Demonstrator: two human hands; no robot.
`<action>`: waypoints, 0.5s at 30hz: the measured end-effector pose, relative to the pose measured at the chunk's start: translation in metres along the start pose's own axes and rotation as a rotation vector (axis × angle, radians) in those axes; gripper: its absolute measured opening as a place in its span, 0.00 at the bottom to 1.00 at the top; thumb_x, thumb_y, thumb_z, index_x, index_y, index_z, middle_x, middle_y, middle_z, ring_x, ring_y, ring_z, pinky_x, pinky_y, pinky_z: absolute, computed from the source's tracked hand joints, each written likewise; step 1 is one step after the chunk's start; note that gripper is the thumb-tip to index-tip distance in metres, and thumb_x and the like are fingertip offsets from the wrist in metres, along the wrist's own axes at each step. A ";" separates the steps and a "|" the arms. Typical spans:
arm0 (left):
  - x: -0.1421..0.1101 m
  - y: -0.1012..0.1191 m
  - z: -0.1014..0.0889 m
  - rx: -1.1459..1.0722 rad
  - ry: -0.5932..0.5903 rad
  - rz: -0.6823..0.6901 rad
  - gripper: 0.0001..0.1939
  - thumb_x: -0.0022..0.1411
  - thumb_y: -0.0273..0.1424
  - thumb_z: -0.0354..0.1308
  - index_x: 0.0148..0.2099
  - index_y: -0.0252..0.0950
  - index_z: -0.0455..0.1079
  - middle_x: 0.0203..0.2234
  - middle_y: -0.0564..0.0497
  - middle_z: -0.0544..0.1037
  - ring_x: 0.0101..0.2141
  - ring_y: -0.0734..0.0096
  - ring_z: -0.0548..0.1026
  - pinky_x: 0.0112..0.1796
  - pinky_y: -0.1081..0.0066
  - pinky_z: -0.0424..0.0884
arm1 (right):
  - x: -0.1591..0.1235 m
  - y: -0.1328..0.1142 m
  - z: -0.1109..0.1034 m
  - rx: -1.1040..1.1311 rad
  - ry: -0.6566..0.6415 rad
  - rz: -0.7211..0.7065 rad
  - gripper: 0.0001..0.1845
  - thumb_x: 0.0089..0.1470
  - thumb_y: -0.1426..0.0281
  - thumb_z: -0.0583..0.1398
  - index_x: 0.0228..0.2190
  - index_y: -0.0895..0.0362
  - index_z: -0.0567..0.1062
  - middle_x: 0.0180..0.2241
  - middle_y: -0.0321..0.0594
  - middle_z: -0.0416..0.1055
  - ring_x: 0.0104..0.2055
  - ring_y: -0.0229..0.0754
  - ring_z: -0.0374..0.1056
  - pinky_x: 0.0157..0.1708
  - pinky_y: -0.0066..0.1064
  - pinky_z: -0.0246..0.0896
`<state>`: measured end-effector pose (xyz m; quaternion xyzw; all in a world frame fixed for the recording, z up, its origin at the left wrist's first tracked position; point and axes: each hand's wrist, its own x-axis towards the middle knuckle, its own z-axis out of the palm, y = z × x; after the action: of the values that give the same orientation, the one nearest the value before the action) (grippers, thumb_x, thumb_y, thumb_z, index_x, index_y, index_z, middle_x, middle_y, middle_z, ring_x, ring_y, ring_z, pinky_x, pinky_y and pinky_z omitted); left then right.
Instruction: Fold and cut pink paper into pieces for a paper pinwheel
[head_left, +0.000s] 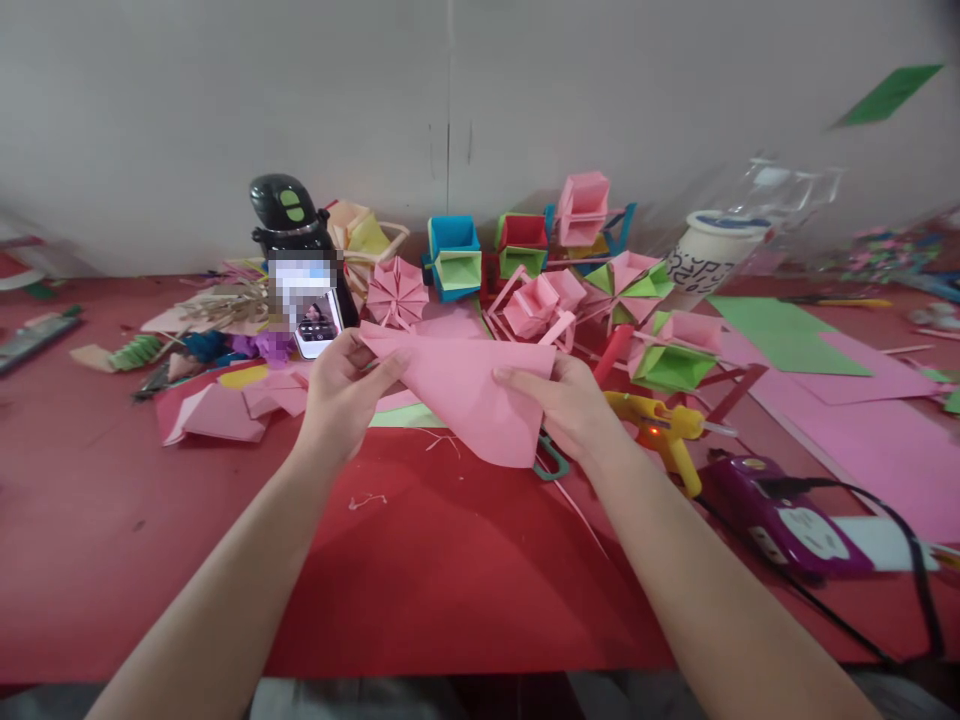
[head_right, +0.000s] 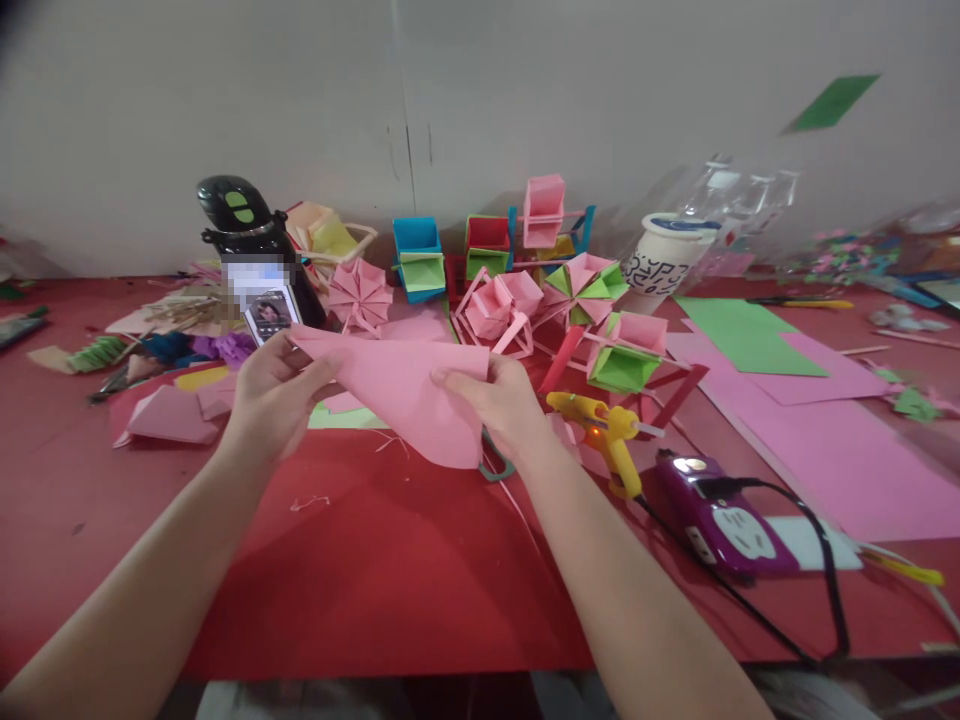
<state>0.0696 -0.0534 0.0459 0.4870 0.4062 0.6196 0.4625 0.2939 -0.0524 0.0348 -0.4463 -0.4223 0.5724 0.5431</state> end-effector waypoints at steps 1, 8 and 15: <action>0.000 0.000 0.000 0.002 -0.001 -0.005 0.17 0.52 0.32 0.71 0.40 0.34 0.69 0.34 0.49 0.80 0.36 0.65 0.80 0.38 0.62 0.80 | 0.000 0.000 0.000 -0.011 -0.013 0.009 0.18 0.36 0.66 0.75 0.33 0.57 0.83 0.33 0.43 0.81 0.34 0.47 0.76 0.38 0.41 0.71; 0.000 -0.001 -0.003 0.035 -0.053 0.004 0.24 0.53 0.32 0.70 0.49 0.37 0.66 0.33 0.50 0.79 0.34 0.66 0.80 0.36 0.63 0.81 | 0.001 0.002 -0.001 -0.082 -0.003 -0.061 0.20 0.39 0.64 0.75 0.36 0.55 0.81 0.36 0.42 0.81 0.37 0.47 0.76 0.37 0.39 0.71; 0.001 -0.003 -0.007 0.166 -0.108 0.108 0.26 0.55 0.32 0.68 0.55 0.39 0.68 0.42 0.47 0.78 0.37 0.65 0.79 0.35 0.65 0.82 | 0.003 0.001 -0.002 -0.124 0.101 -0.099 0.16 0.39 0.61 0.74 0.30 0.55 0.80 0.31 0.38 0.79 0.31 0.43 0.73 0.32 0.35 0.67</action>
<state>0.0633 -0.0525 0.0419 0.5774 0.4037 0.5808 0.4078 0.2959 -0.0497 0.0330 -0.4859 -0.4505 0.4943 0.5627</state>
